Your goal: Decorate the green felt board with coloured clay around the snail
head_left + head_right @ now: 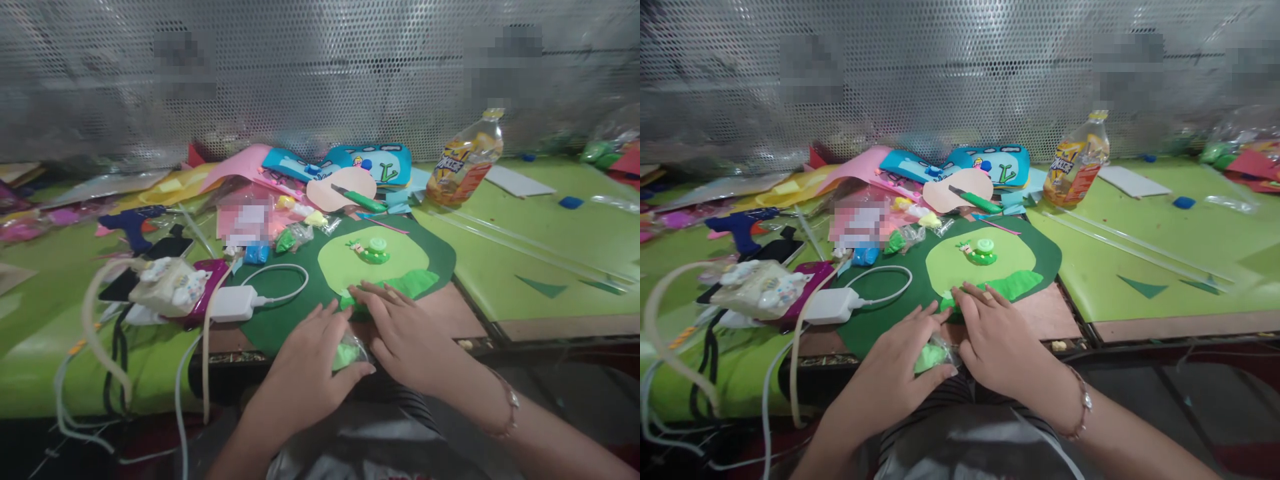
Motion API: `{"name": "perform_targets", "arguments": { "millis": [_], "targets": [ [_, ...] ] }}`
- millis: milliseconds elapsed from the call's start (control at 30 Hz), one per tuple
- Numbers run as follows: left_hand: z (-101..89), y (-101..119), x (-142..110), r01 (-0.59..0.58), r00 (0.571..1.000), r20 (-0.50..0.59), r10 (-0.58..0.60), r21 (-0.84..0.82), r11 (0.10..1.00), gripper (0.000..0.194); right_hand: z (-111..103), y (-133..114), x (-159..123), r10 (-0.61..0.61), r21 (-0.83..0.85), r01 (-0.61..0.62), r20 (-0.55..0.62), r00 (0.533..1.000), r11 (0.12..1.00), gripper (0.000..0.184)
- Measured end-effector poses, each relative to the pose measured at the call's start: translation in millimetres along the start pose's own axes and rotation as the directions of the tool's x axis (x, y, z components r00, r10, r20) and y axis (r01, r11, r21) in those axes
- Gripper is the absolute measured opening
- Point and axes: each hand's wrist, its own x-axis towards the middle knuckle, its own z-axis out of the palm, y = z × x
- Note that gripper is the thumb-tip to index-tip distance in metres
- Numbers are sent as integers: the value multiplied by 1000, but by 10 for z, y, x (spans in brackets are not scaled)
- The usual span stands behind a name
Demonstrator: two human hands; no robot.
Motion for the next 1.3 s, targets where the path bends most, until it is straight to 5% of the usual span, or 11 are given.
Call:
{"name": "perform_targets", "arguments": {
  "millis": [367, 533, 767, 1167, 1300],
  "targets": [
    [-7, 12, -1, 26, 1000, -2, -26, -20, 999, 47, 65, 47, -91, 18, -147, -34, -106, 994, 989, 52],
    [12, 4, -4, 34, 999, -15, -34, 3, 999, 48, 10, 117, -52, 60, 26, -57, -120, 991, 998, 44],
    [21, 32, -7, 6, 997, -77, -3, 47, 999, 32, 27, 36, 98, -69, 192, 69, -5, 998, 979, 53],
    [35, 7, 9, 57, 998, -24, -57, 32, 998, 40, -40, 76, 64, 37, 493, -50, 37, 999, 869, 49],
    [27, 14, -1, 41, 998, -44, -40, 25, 999, 40, -10, 67, 66, 49, 433, -54, 22, 999, 900, 50]
  ]
}}
